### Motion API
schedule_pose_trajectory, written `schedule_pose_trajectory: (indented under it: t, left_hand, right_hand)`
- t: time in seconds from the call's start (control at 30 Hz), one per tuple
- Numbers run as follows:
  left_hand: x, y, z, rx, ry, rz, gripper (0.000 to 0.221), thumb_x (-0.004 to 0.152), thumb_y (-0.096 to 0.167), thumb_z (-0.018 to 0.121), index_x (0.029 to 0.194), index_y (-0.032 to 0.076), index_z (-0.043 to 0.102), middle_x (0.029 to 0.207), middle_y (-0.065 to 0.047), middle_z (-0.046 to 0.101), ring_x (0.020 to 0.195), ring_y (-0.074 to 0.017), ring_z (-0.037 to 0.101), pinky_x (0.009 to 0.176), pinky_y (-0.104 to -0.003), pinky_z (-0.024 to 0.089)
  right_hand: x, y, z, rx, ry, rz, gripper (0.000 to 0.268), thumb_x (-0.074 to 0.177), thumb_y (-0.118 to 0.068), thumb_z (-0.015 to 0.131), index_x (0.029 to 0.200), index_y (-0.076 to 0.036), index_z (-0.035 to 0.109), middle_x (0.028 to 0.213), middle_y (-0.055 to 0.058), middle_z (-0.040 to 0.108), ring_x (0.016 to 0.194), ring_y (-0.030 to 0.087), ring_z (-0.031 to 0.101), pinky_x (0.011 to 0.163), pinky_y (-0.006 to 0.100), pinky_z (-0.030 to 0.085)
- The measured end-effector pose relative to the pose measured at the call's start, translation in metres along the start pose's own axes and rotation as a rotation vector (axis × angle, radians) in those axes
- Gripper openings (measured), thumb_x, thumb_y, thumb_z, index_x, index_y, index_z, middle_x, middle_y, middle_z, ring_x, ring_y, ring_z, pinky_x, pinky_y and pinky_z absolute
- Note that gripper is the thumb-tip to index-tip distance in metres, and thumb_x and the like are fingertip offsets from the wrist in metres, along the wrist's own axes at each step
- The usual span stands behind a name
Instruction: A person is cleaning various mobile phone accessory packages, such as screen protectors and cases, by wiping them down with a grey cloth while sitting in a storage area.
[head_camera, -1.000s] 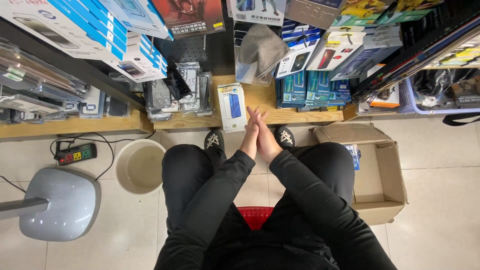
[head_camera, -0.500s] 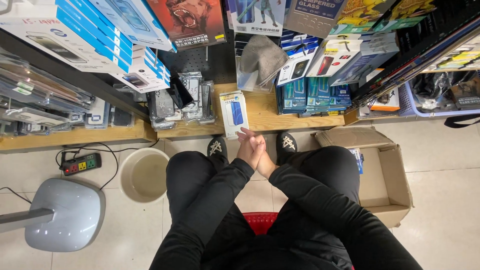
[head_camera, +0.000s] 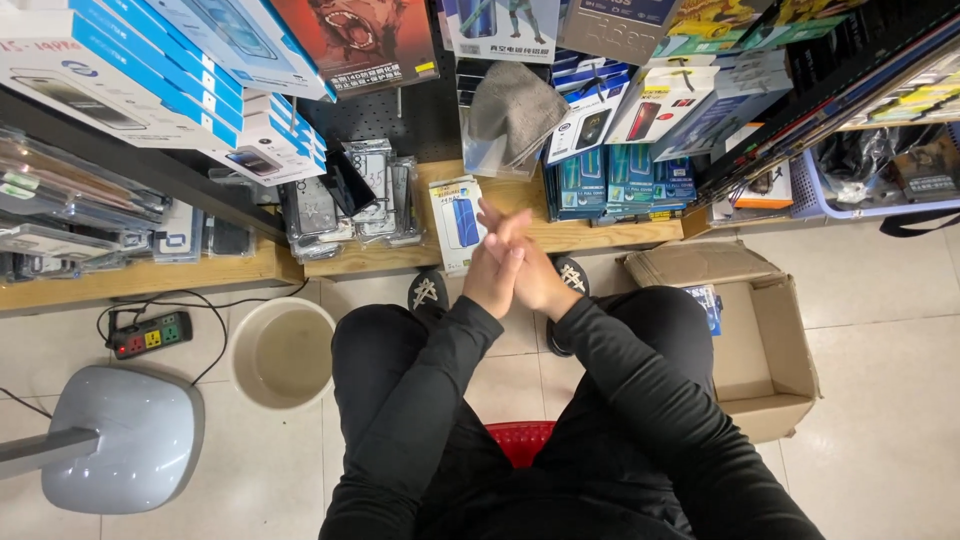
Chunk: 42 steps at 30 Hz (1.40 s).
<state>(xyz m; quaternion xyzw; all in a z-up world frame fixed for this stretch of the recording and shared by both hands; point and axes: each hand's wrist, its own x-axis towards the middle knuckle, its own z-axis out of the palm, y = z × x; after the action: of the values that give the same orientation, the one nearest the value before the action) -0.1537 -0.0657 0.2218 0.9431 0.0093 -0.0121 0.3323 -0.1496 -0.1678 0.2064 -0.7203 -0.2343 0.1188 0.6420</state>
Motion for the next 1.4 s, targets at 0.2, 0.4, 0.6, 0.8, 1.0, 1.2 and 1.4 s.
schedule_pose_trajectory:
  t: [0.2, 0.4, 0.6, 0.8, 1.0, 1.2, 1.4]
  left_hand:
    - [0.058, -0.039, -0.022, -0.635, 0.273, -0.040, 0.017, 0.094, 0.023, 0.066, 0.089, 0.007, 0.070, 0.072, -0.007, 0.066, 0.063, -0.0216, 0.068, 0.056, -0.028, 0.054]
    - [0.079, -0.037, -0.018, -1.020, 0.357, -0.068, 0.045, 0.088, 0.017, 0.076, 0.054, 0.007, 0.048, 0.033, -0.007, 0.040, 0.026, -0.0127, 0.043, 0.035, -0.019, 0.029]
    - [0.072, -0.042, -0.026, -0.839, 0.343, -0.088, 0.046, 0.090, 0.010, 0.065, 0.049, 0.013, 0.044, 0.041, 0.000, 0.037, 0.044, -0.0063, 0.033, 0.047, -0.022, 0.027]
    - [0.075, -0.052, -0.044, -1.021, 0.260, -0.253, 0.028, 0.084, 0.018, 0.062, 0.060, 0.010, 0.051, 0.045, -0.004, 0.037, 0.039, -0.0092, 0.035, 0.040, -0.021, 0.025]
    - [0.063, 0.000, -0.057, -0.824, -0.264, -0.262, 0.054, 0.099, 0.045, 0.054, 0.127, -0.001, 0.059, 0.125, -0.025, 0.059, 0.125, -0.0381, 0.055, 0.107, -0.055, 0.034]
    - [0.067, -0.009, -0.037, -1.343, -0.256, -0.096, 0.016, 0.094, 0.026, 0.064, 0.092, 0.010, 0.065, 0.090, -0.007, 0.066, 0.088, -0.0161, 0.064, 0.089, -0.033, 0.049]
    - [0.065, -0.015, -0.062, -0.923, -0.047, 0.261, 0.031, 0.094, 0.013, 0.064, 0.124, 0.007, 0.058, 0.115, -0.005, 0.062, 0.108, -0.0193, 0.060, 0.095, -0.038, 0.053]
  right_hand:
    - [0.058, 0.018, -0.074, 0.030, 0.703, 0.476, 0.057, 0.095, -0.040, 0.067, 0.140, -0.011, 0.048, 0.126, 0.016, 0.061, 0.116, 0.033, 0.063, 0.092, 0.044, 0.055]
    - [0.105, 0.077, -0.084, 0.269, 0.843, 0.387, 0.050, 0.089, -0.036, 0.076, 0.123, 0.000, 0.062, 0.113, 0.017, 0.066, 0.111, 0.026, 0.062, 0.096, 0.041, 0.050]
    - [0.111, 0.048, -0.079, 0.372, 0.988, 0.208, 0.015, 0.082, -0.016, 0.079, 0.078, -0.006, 0.068, 0.068, -0.001, 0.062, 0.073, 0.005, 0.055, 0.067, 0.024, 0.050]
    - [0.076, -0.034, -0.070, 0.027, 0.824, 0.013, 0.035, 0.085, -0.014, 0.080, 0.061, -0.011, 0.054, 0.052, -0.006, 0.041, 0.058, 0.002, 0.037, 0.054, 0.020, 0.033]
    - [0.042, -0.005, -0.056, -0.043, 0.698, -0.220, 0.020, 0.087, -0.007, 0.075, 0.075, -0.003, 0.060, 0.073, 0.009, 0.054, 0.083, 0.012, 0.052, 0.074, 0.030, 0.044]
    - [0.023, 0.000, -0.024, 0.178, 0.663, -0.303, 0.018, 0.082, -0.013, 0.081, 0.097, -0.006, 0.073, 0.097, 0.006, 0.061, 0.105, 0.022, 0.063, 0.093, 0.039, 0.047]
    - [0.012, -0.059, -0.033, -0.108, 0.664, -0.149, 0.024, 0.094, -0.031, 0.058, 0.095, -0.008, 0.052, 0.086, 0.002, 0.044, 0.075, 0.018, 0.045, 0.066, 0.029, 0.037]
